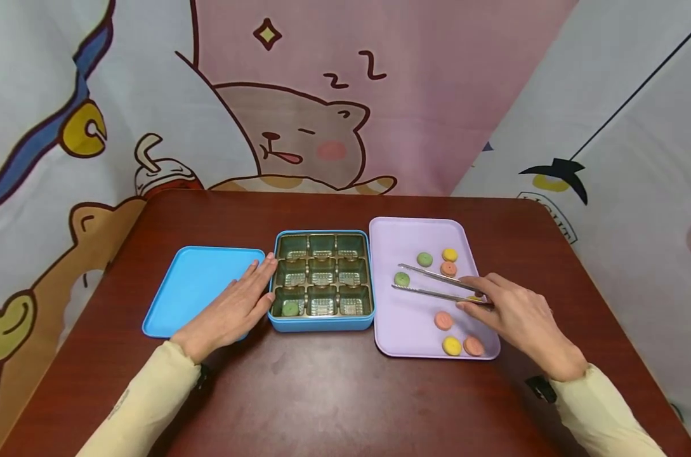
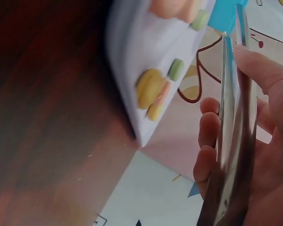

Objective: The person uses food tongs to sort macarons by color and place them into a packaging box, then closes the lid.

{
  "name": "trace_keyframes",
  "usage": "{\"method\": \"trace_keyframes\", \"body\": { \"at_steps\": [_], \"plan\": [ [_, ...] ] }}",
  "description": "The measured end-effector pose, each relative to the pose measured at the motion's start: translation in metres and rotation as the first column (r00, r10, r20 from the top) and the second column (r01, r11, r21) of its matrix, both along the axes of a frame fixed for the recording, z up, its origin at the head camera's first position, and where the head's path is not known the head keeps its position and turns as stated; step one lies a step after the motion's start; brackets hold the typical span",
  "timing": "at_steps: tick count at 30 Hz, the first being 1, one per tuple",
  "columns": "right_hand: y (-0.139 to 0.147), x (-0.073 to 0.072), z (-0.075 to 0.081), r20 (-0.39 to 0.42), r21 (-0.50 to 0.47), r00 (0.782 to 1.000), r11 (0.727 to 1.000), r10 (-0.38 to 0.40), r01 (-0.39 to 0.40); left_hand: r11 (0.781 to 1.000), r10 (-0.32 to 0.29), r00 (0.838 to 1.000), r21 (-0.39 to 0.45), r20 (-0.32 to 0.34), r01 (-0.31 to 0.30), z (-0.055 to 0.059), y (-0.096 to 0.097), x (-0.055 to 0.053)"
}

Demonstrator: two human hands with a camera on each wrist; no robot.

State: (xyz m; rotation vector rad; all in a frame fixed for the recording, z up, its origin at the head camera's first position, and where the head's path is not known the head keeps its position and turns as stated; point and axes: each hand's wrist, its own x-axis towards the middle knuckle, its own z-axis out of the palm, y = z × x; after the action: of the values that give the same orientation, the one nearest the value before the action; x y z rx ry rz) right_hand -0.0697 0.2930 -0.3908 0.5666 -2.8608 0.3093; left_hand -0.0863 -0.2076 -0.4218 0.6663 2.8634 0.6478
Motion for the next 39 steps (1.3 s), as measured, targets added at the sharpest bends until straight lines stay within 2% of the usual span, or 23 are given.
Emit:
{"method": "trace_keyframes", "body": {
  "at_steps": [8, 26, 39],
  "plan": [
    [0.007, -0.004, -0.007, 0.023, 0.048, 0.999, 0.998, -0.042, 0.041, 1.0, -0.001, 1.0, 0.016, -0.007, 0.001, 0.0, 0.002, 0.001],
    [0.006, -0.007, -0.016, 0.009, 0.075, 1.0, 0.997, 0.003, -0.003, 1.0, 0.013, 1.0, 0.016, 0.013, -0.013, 0.0, 0.002, 0.003],
    [0.004, -0.009, -0.017, -0.013, 0.088, 1.0, 0.996, 0.001, 0.0, 1.0, 0.015, 1.0, 0.012, 0.006, -0.015, -0.001, 0.002, 0.001]
  ]
}}
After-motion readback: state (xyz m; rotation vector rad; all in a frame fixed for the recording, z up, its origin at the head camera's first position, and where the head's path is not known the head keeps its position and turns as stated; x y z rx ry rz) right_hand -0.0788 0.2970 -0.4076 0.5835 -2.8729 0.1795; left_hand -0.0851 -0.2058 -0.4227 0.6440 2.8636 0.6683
